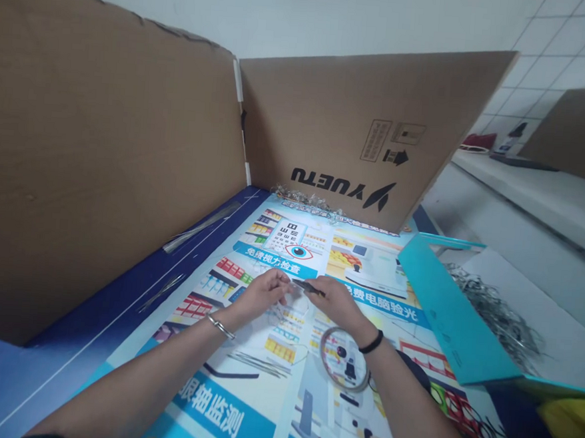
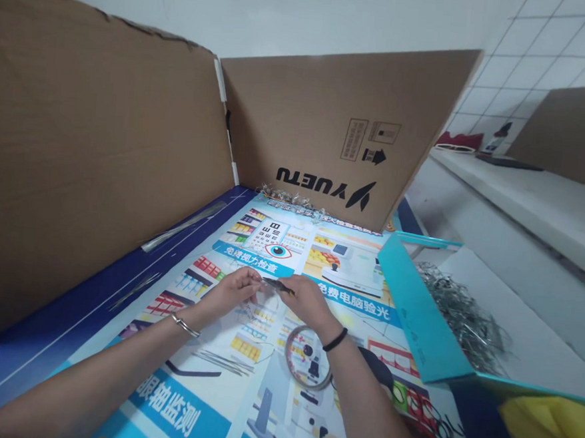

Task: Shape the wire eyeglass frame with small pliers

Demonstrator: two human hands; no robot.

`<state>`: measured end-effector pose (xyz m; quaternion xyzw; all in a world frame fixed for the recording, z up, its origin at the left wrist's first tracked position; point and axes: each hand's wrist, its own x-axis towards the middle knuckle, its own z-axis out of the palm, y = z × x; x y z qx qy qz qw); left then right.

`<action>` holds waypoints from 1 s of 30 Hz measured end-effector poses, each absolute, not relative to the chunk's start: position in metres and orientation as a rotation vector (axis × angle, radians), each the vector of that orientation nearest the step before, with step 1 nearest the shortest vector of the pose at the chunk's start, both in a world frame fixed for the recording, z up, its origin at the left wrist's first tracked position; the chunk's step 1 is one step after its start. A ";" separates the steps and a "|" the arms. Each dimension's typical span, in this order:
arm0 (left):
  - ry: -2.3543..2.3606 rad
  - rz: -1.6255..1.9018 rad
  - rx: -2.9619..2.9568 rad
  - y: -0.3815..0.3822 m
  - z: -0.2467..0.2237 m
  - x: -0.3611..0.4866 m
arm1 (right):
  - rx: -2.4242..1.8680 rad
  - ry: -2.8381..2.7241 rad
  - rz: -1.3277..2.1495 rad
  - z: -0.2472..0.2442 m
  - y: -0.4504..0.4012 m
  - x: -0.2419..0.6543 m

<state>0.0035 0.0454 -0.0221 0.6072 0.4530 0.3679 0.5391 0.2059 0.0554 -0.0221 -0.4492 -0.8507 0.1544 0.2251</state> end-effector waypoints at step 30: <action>1.185 0.709 1.569 0.048 -0.023 -0.001 | -1.235 -2.331 0.289 -0.026 0.054 0.203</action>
